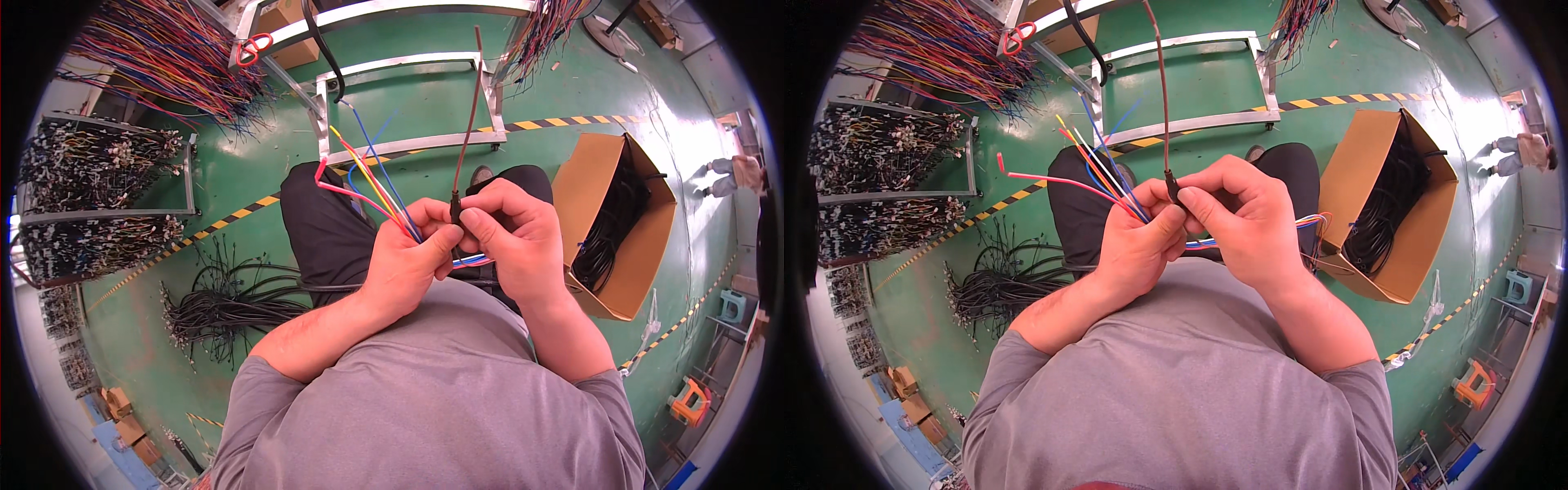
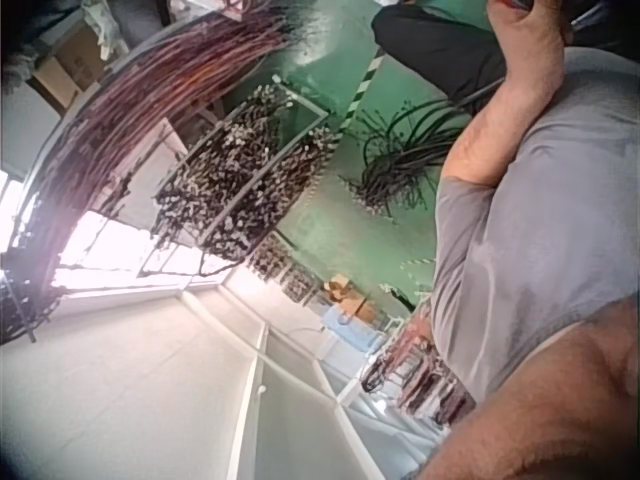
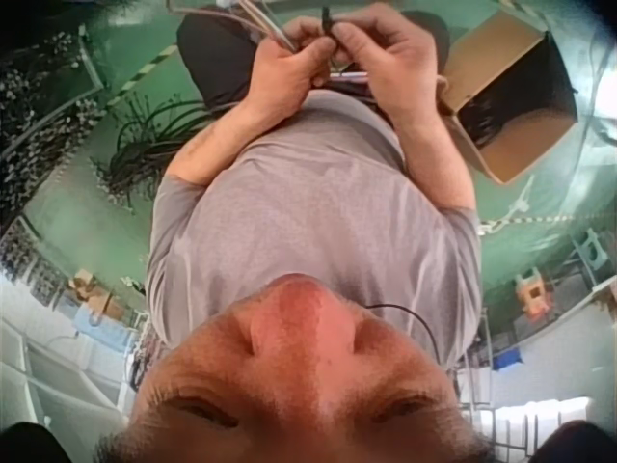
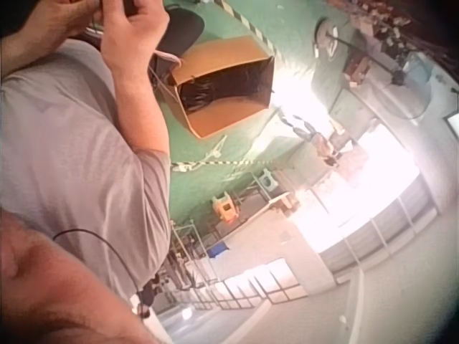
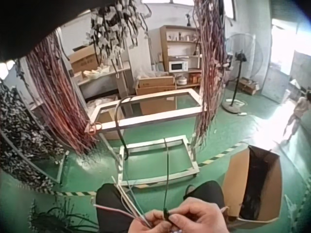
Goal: Organizing and grouping multi-colored wire sets and pulling them through a protective cable sleeve.
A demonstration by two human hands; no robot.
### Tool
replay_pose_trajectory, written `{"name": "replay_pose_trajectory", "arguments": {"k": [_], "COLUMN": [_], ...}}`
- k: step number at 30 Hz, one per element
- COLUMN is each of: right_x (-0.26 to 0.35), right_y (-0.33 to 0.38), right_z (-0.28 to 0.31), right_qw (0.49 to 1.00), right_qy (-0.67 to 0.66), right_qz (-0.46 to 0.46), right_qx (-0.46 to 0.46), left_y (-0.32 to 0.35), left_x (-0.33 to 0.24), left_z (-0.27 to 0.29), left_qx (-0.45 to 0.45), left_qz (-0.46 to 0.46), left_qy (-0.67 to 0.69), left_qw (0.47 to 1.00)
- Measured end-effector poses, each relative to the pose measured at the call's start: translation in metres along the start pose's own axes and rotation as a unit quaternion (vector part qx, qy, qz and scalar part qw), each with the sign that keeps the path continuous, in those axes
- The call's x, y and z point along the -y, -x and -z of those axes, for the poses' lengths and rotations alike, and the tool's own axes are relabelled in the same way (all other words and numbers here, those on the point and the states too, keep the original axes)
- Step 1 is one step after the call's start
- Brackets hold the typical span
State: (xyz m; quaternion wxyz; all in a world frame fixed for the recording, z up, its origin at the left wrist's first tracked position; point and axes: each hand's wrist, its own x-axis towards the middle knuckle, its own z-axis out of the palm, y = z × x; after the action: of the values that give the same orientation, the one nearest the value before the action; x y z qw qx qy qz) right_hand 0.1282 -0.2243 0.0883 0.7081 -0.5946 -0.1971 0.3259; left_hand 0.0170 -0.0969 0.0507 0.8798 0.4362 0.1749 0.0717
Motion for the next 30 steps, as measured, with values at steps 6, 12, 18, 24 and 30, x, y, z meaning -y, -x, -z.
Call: {"name": "replay_pose_trajectory", "arguments": {"k": [6, 12, 18, 24, 30], "right_x": [-0.003, -0.011, -0.007, -0.002, -0.003], "right_y": [0.003, 0.008, 0.010, 0.007, 0.001], "right_z": [-0.004, -0.008, -0.014, -0.012, 0.000], "right_qw": [0.995, 0.998, 0.994, 0.968, 0.999], "right_qy": [-0.091, -0.051, -0.107, -0.231, -0.051], "right_qz": [-0.037, -0.010, -0.036, -0.096, -0.016], "right_qx": [-0.006, -0.019, -0.016, 0.019, -0.008], "left_y": [0.001, 0.004, 0.003, 0.003, 0.000], "left_x": [0.005, 0.008, 0.006, 0.008, 0.004], "left_z": [0.002, 0.000, 0.001, 0.002, 0.000], "left_qx": [-0.005, -0.004, 0.049, 0.077, 0.054], "left_qz": [-0.015, 0.008, 0.039, 0.030, 0.025], "left_qy": [-0.006, 0.027, 0.117, 0.179, 0.179], "left_qw": [1.000, 1.000, 0.991, 0.980, 0.982]}}
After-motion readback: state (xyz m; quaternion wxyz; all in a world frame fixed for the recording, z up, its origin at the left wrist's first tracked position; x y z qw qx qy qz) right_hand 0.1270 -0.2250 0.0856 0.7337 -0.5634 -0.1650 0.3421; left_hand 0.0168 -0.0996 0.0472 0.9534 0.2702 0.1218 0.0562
